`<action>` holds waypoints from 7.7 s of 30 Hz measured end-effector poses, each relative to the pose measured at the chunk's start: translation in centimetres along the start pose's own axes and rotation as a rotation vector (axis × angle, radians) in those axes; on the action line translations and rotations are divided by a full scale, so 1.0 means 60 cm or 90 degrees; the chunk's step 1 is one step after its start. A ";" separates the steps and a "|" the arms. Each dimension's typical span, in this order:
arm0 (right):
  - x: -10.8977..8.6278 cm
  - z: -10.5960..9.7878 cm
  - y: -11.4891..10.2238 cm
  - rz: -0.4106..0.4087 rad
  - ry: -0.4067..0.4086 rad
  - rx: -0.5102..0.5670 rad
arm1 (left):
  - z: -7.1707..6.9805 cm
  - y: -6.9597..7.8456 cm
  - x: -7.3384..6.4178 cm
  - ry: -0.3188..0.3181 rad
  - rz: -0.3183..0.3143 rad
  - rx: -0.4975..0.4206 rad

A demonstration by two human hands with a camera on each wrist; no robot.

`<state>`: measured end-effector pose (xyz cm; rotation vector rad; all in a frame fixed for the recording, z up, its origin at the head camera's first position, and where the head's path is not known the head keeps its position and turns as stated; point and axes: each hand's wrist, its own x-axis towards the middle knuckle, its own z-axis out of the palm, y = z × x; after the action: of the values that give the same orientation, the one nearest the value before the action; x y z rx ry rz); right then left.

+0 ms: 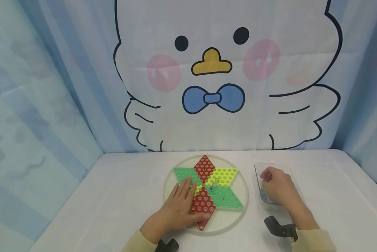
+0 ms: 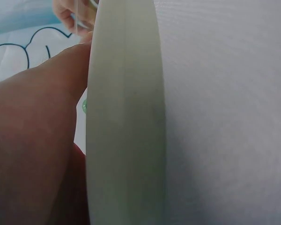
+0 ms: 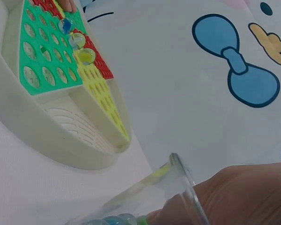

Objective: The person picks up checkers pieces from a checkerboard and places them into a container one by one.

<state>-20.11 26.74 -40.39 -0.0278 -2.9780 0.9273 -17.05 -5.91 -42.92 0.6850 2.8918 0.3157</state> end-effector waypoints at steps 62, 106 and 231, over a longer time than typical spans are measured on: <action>-0.019 0.071 -0.112 -0.182 0.119 0.166 | -0.004 0.002 -0.003 -0.008 -0.007 -0.017; 0.010 0.143 -0.127 -0.149 0.084 0.211 | 0.001 0.002 0.002 -0.004 -0.011 -0.007; 0.003 0.014 -0.045 -0.085 0.277 0.181 | -0.003 0.002 -0.003 -0.009 -0.010 -0.014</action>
<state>-20.33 24.05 -39.52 -0.0224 -2.4043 1.1453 -16.88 -5.95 -42.69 0.6581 2.8751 0.3392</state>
